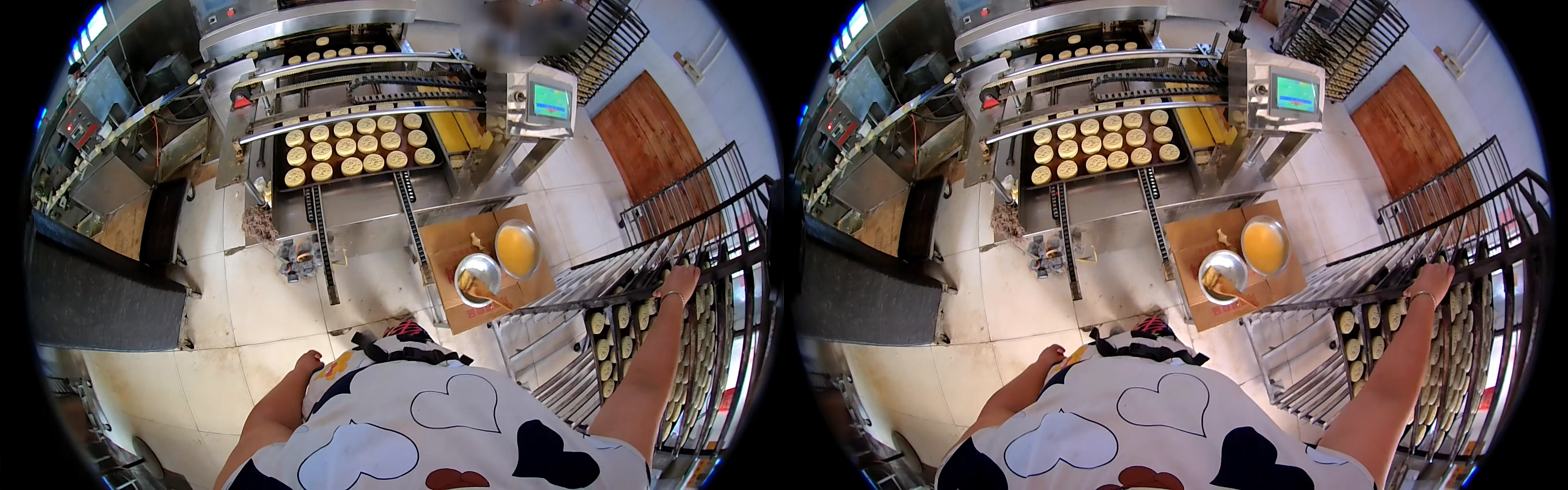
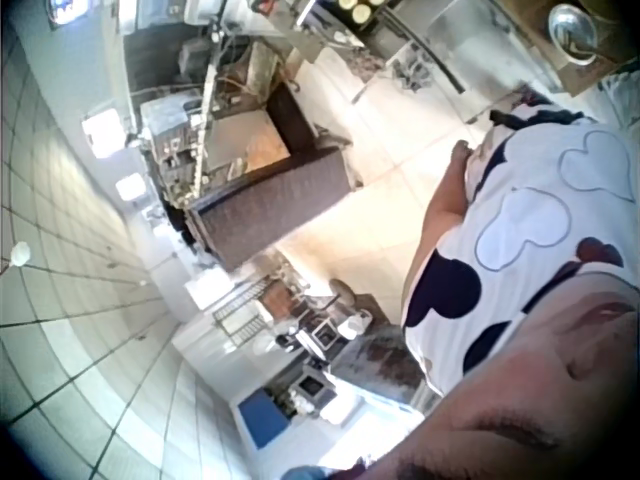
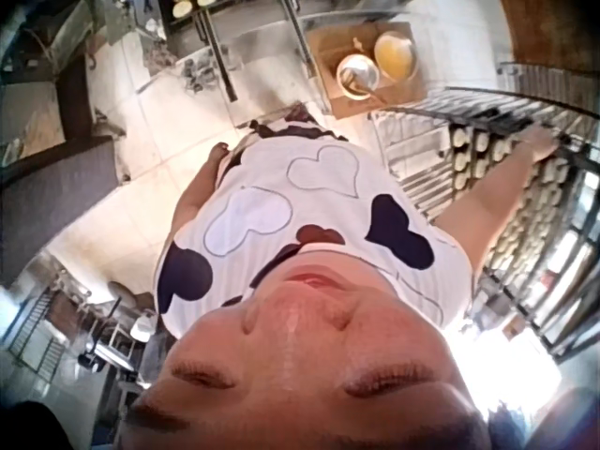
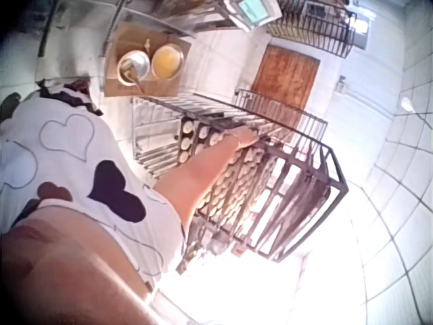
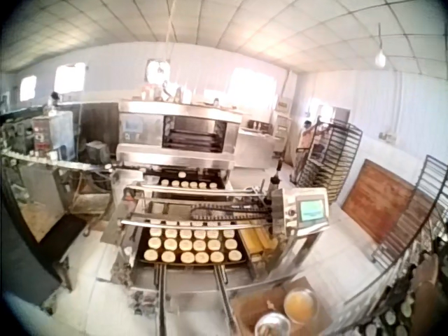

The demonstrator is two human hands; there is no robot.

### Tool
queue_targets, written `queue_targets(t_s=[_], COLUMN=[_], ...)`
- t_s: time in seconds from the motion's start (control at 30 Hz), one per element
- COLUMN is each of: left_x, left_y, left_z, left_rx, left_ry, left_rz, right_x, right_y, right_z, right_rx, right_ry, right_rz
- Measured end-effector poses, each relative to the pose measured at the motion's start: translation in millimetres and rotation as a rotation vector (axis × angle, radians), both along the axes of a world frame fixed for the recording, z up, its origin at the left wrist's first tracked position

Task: The person brushes liquid onto small circular pastries on a baking sheet using a brush, replaces several sheets from a cooling rack into a large industrial oven, and then places the tray of pastries back onto the cooling rack.

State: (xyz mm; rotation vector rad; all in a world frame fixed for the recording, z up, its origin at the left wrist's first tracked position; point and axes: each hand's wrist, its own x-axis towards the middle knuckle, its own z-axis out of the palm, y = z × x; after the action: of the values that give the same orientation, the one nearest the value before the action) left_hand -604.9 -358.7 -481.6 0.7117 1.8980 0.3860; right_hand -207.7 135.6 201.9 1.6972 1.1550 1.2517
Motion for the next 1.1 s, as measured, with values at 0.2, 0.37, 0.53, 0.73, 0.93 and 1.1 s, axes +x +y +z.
queue_targets(t_s=[0.2, 0.37, 0.53, 0.73, 0.93, 1.1], left_x=[-14, -22, -8, 13, 22, 30], left_y=[57, 140, 222, 270, 280, 284], left_z=[41, 75, 134, 138, 154, 142], left_rx=[0.211, 0.317, 0.134, 0.106, 0.164, 0.233], left_ry=[-0.156, -0.269, -0.602, -0.747, -0.946, -0.982], left_rz=[0.308, 0.304, 0.54, 1.056, 1.455, 1.629], right_x=[-16, -36, -2, 13, 6, 59], right_y=[-10, -21, -8, 3, 12, 29], right_z=[3, 7, -58, -332, -456, -527], right_rx=[0.004, -0.017, 0.139, -0.399, -0.281, -0.164], right_ry=[0.052, 0.08, 0.778, 1.534, 1.712, 1.816], right_rz=[0.007, 0.104, 0.832, 0.621, 0.285, 0.007])
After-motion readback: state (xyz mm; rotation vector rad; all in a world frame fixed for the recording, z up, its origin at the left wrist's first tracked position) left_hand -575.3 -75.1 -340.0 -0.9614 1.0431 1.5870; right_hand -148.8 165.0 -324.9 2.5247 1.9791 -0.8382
